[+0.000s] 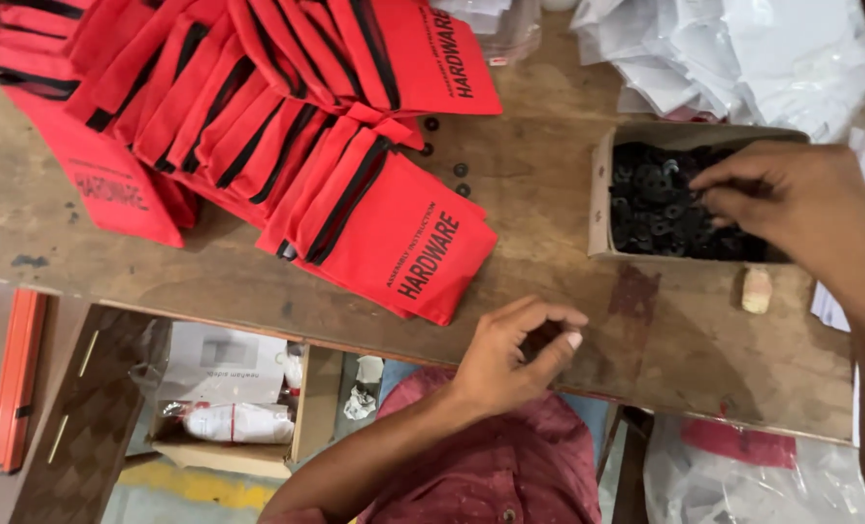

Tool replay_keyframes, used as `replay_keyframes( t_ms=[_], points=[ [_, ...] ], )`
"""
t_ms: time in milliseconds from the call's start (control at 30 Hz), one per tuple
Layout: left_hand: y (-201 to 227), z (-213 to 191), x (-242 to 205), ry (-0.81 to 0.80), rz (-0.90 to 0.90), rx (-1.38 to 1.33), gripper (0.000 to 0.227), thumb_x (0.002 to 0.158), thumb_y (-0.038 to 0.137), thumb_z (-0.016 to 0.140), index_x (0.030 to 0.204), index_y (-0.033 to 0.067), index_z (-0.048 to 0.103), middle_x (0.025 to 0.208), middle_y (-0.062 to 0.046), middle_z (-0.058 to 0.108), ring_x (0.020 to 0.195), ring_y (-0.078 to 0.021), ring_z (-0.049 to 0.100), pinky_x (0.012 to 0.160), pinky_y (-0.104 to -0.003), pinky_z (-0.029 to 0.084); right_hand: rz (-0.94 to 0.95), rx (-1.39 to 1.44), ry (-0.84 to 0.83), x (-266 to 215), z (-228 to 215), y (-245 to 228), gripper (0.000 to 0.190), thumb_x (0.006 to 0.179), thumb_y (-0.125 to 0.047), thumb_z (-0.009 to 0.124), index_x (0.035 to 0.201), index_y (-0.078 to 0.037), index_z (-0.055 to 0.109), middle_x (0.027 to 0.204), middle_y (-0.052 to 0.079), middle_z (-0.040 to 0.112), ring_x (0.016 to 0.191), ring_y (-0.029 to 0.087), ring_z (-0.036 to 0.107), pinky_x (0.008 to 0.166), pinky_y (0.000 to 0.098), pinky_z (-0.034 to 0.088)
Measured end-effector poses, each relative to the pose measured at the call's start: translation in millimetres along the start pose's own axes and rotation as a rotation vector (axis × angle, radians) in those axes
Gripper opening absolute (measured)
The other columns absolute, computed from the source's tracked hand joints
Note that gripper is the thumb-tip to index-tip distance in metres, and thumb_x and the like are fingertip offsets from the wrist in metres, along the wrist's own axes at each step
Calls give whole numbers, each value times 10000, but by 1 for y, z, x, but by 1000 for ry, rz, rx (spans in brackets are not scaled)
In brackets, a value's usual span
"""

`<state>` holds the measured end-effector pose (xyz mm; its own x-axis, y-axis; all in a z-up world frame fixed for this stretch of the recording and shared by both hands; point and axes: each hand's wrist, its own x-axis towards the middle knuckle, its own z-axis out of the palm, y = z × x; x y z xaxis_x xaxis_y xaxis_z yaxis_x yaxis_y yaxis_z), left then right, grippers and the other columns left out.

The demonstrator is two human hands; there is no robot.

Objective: The person is seen putting black rubber/plastic washers and instruction sheets into red hardware pouches at a workbench.

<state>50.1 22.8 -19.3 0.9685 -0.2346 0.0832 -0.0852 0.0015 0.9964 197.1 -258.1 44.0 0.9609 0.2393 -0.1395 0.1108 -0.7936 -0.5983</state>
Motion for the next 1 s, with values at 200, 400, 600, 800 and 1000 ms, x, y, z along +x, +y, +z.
replay_keyframes(
  t_ms=[200, 400, 600, 800, 1000],
  points=[
    [-43, 14, 1, -85, -196, -564, 241, 1079, 104, 631, 1291, -11, 634, 1088, -112, 695, 972, -176, 687, 869, -306, 574, 118, 44, -6, -4, -15, -1, 170, 909, -9, 730, 1070, 12, 779, 881, 138, 770, 734, 190, 759, 658, 295, 576],
    [-15, 18, 31, -253, -395, -1244, 495, 1140, 309, 406, 1500, -27, 455, 1544, -189, 508, 1427, -250, 532, 1260, -400, 377, 154, 128, -310, -25, 0, -30, 143, 902, -134, 755, 1016, -65, 806, 908, 51, 761, 611, 204, 725, 522, 366, 561],
    [-58, 39, 14, -132, -474, -1674, 499, 1203, 395, 361, 1477, -6, 477, 1458, -141, 554, 1386, -266, 538, 1251, -457, 379, -333, -88, -351, -55, 64, -76, 311, 785, -68, 732, 1094, -52, 763, 1050, 81, 739, 889, 227, 735, 758, 313, 601],
    [-68, 39, 11, -164, -420, -1770, 516, 1271, 404, 348, 1483, -58, 439, 1390, -152, 576, 1405, -258, 546, 1309, -434, 357, -103, 142, -261, -60, 55, -93, 372, 856, 11, 650, 1209, -85, 717, 1144, 63, 737, 914, 180, 780, 790, 292, 584],
    [-53, 34, 18, -104, -494, -1655, 538, 1216, 408, 323, 1522, -23, 425, 1486, -137, 533, 1436, -251, 510, 1301, -431, 339, -273, 56, -111, -77, 71, -70, 598, 722, 149, 606, 1275, -59, 704, 1304, 117, 704, 1116, 250, 729, 862, 299, 610]
  ],
)
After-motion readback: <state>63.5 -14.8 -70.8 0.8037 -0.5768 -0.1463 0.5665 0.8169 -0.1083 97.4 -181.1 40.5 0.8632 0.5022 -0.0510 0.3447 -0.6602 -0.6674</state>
